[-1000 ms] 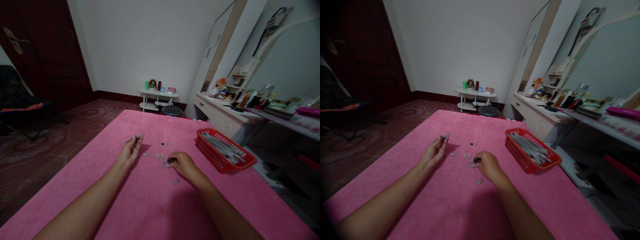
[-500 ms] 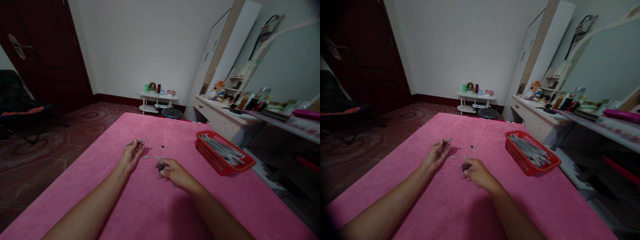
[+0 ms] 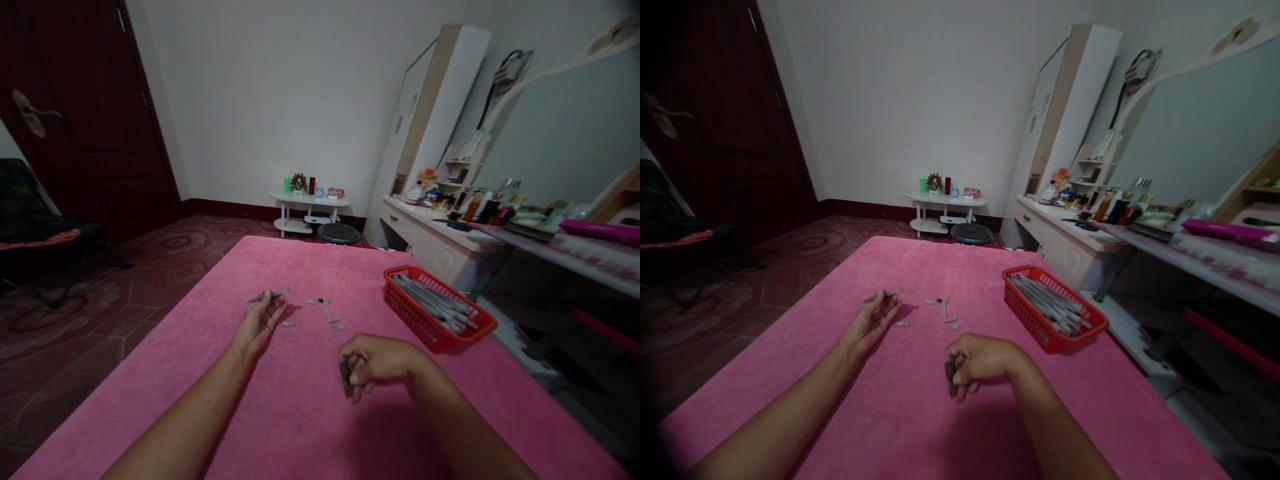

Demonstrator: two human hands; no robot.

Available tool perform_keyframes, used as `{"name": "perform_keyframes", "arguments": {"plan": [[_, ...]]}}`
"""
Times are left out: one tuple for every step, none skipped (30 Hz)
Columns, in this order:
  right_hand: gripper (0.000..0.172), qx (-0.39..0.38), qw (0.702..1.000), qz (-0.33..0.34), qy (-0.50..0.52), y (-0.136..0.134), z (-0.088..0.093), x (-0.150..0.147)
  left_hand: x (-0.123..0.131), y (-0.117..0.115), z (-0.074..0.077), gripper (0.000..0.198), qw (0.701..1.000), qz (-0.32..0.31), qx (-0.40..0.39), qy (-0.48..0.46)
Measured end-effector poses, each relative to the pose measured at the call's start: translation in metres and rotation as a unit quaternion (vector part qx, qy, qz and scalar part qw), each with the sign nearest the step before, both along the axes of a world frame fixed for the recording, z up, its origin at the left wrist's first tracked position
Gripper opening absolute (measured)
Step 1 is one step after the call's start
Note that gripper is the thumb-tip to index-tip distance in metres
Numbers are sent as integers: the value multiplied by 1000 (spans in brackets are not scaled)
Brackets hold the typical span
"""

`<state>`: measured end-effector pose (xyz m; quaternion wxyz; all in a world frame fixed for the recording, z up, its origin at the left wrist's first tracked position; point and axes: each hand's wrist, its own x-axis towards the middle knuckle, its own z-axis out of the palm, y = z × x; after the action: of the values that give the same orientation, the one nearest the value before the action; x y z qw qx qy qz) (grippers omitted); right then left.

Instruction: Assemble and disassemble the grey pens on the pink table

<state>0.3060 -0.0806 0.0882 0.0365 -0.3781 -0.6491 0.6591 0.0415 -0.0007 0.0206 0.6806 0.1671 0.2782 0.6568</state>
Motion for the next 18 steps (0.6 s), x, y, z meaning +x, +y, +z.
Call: {"name": "perform_keyframes", "arguments": {"plan": [[12, 27, 999, -18, 13, 1, -3, -4, 1, -1, 0, 11, 1000, -5, 2, 8], [13, 62, 996, -51, 34, 4, -6, -8, 2, -2, 0, 9, 1000, -15, 5, 18], [13, 101, 989, -95, 58, 6, -10, -13, 4, -4, 0, 7, 999, -29, 9, 31], [14, 137, 976, -145, 82, 9, -13, -17, 6, -6, 0, 5, 998, -46, 16, 43], [14, 166, 961, -196, 103, 12, -17, -21, 9, -8, 0, 6, 996, -65, 27, 55], [13, 184, 944, -245, 120, 14, -20, -25, 12, -11, 1, 9, 994, -83, 39, 66], [12, 193, 929, -288, 132, 16, -23, -29, 15, -14, 2, 13, 991, -98, 52, 76], [13, 199, 915, -323, 139, 17, -26, -34, 18, -16, 3, 17, 988, -109, 63, 85], [14, 205, 902, -351, 143, 17, -28, -38, 20, -19, 4, 20, 986, -118, 71, 93], [15, 213, 891, -375, 142, 17, -30, -42, 23, -22, 6, 23, 984, -125, 77, 101], [16, 223, 880, -395, 141, 17, -30, -46, 25, -24, 8, 24, 982, -132, 82, 108], [16, 234, 870, -410, 143, 16, -30, -50, 28, -26, 9, 25, 980, -138, 86, 113], [15, 245, 860, -422, 147, 15, -29, -52, 29, -28, 10, 25, 979, -144, 90, 117], [14, 256, 851, -433, 150, 14, -28, -54, 31, -30, 11, 25, 977, -149, 92, 120], [13, 269, 843, -440, 152, 14, -26, -54, 32, -31, 11, 25, 976, -152, 93, 123], [12, 284, 836, -444, 152, 13, -24, -55, 34, -33, 12, 26, 976, -153, 93, 124], [11, 300, 831, -444, 150, 13, -22, -55, 35, -34, 12, 26, 976, -153, 92, 124], [10, 313, 828, -442, 147, 13, -21, -54, 36, -34, 12, 27, 977, -151, 91, 122]]}}
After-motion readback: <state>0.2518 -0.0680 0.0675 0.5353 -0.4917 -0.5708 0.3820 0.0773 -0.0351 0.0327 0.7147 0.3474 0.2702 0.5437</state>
